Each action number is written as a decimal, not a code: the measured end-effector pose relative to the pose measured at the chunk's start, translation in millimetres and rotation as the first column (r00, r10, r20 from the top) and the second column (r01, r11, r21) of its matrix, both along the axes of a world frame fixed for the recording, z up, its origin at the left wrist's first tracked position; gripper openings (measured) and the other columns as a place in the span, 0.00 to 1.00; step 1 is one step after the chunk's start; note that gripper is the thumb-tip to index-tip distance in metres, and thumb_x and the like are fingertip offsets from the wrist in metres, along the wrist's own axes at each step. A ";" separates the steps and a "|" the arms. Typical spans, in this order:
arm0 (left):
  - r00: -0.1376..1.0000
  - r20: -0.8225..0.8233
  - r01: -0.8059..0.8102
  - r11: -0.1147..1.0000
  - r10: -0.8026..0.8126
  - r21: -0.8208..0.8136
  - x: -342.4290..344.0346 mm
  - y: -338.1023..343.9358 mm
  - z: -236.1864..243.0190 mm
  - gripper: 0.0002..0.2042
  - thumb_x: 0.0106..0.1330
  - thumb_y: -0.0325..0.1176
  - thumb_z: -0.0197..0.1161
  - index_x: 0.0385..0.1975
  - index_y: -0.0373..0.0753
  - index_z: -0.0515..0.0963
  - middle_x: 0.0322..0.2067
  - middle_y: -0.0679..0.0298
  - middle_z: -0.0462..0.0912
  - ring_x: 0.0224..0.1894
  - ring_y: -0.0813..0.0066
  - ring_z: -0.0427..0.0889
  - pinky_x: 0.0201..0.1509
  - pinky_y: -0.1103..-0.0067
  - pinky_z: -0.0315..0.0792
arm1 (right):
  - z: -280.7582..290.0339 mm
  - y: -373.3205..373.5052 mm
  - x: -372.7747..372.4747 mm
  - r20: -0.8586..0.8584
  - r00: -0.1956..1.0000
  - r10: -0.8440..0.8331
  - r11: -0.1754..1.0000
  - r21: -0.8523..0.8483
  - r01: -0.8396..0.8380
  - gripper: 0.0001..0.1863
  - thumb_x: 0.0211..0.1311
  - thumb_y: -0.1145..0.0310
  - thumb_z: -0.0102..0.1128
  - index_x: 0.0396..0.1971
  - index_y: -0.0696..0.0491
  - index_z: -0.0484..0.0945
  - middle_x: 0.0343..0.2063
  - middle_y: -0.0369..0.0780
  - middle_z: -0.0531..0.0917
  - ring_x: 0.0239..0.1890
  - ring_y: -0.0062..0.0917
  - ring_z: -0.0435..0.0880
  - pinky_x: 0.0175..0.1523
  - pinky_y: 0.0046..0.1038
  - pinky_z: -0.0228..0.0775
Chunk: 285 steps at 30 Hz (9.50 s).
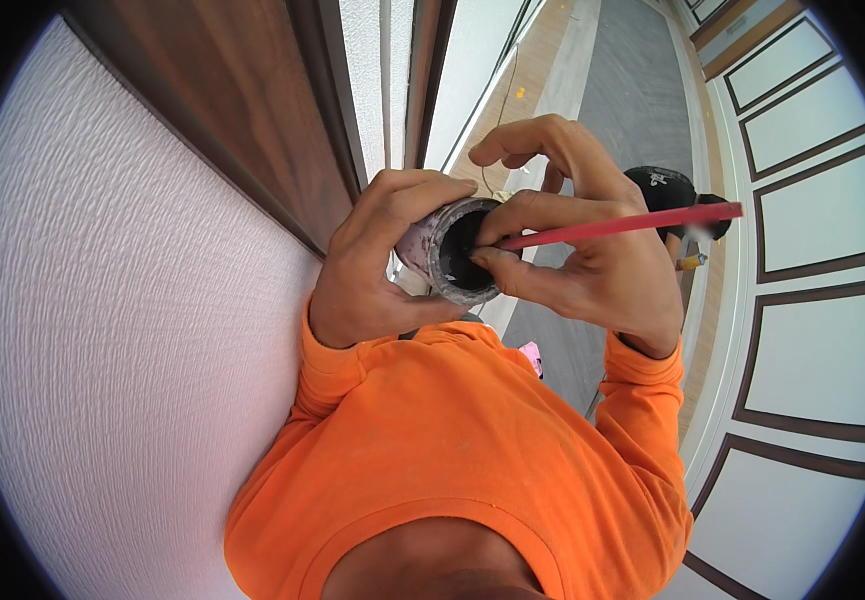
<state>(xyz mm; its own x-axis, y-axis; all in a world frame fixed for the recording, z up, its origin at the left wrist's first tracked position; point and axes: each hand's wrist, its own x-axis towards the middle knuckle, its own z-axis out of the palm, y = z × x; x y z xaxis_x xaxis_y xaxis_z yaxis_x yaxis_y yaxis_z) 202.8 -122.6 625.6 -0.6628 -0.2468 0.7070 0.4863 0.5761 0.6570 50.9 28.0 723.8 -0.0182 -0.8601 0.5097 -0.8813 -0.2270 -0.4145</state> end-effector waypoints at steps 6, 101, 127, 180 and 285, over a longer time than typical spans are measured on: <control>1.000 0.016 0.010 1.000 -0.010 0.018 -2.1 -3.5 2.0 0.39 0.41 0.31 0.85 0.59 0.39 0.76 0.52 0.57 0.79 0.51 0.61 0.83 0.53 0.71 0.78 | 1.9 6.4 -5.1 0.168 0.985 -0.039 0.999 -0.011 0.042 0.10 0.37 0.73 0.77 0.25 0.53 0.88 0.46 0.39 0.83 0.44 0.27 0.80 0.43 0.27 0.69; 0.988 0.092 -0.128 0.990 0.122 0.062 5.7 11.7 17.3 0.40 0.45 0.42 0.85 0.60 0.38 0.74 0.51 0.60 0.82 0.53 0.63 0.79 0.66 0.65 0.62 | 105.9 -156.8 -102.2 0.113 0.988 0.110 0.535 -0.844 0.037 0.06 0.65 0.79 0.65 0.40 0.60 0.82 0.33 0.41 0.88 0.37 0.24 0.90 0.46 0.22 0.83; 0.991 0.085 -0.110 0.992 0.104 0.063 7.6 10.0 16.6 0.41 0.45 0.43 0.85 0.61 0.38 0.73 0.51 0.60 0.81 0.53 0.63 0.79 0.66 0.66 0.62 | 106.9 -161.0 -100.7 0.097 0.986 0.135 0.510 -0.860 0.015 0.08 0.57 0.81 0.66 0.38 0.61 0.84 0.31 0.38 0.87 0.36 0.18 0.86 0.45 0.20 0.80; 0.988 0.099 -0.120 0.992 0.117 0.024 3.5 9.9 10.6 0.42 0.45 0.44 0.84 0.61 0.34 0.73 0.50 0.58 0.80 0.53 0.63 0.77 0.63 0.67 0.64 | 89.8 -158.3 -106.0 0.065 0.994 0.088 0.523 -0.852 0.009 0.08 0.55 0.78 0.67 0.36 0.60 0.84 0.30 0.39 0.87 0.35 0.21 0.88 0.43 0.20 0.80; 0.992 0.073 -0.105 0.994 0.102 0.038 -1.5 9.5 0.0 0.42 0.45 0.46 0.84 0.61 0.37 0.73 0.50 0.60 0.82 0.51 0.65 0.79 0.65 0.67 0.62 | 60.2 -144.3 -110.9 -0.060 0.993 -0.100 0.566 -0.824 0.008 0.07 0.51 0.75 0.69 0.31 0.54 0.85 0.28 0.36 0.88 0.30 0.19 0.87 0.36 0.20 0.78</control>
<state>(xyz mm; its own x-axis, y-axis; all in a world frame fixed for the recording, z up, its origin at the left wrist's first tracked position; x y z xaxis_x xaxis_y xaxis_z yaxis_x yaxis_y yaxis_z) 201.4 -113.1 625.6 -0.6801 -0.3448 0.6469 0.3767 0.5927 0.7119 -60.0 -116.3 784.0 0.0348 -0.0684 0.9971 -0.9252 -0.3793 0.0062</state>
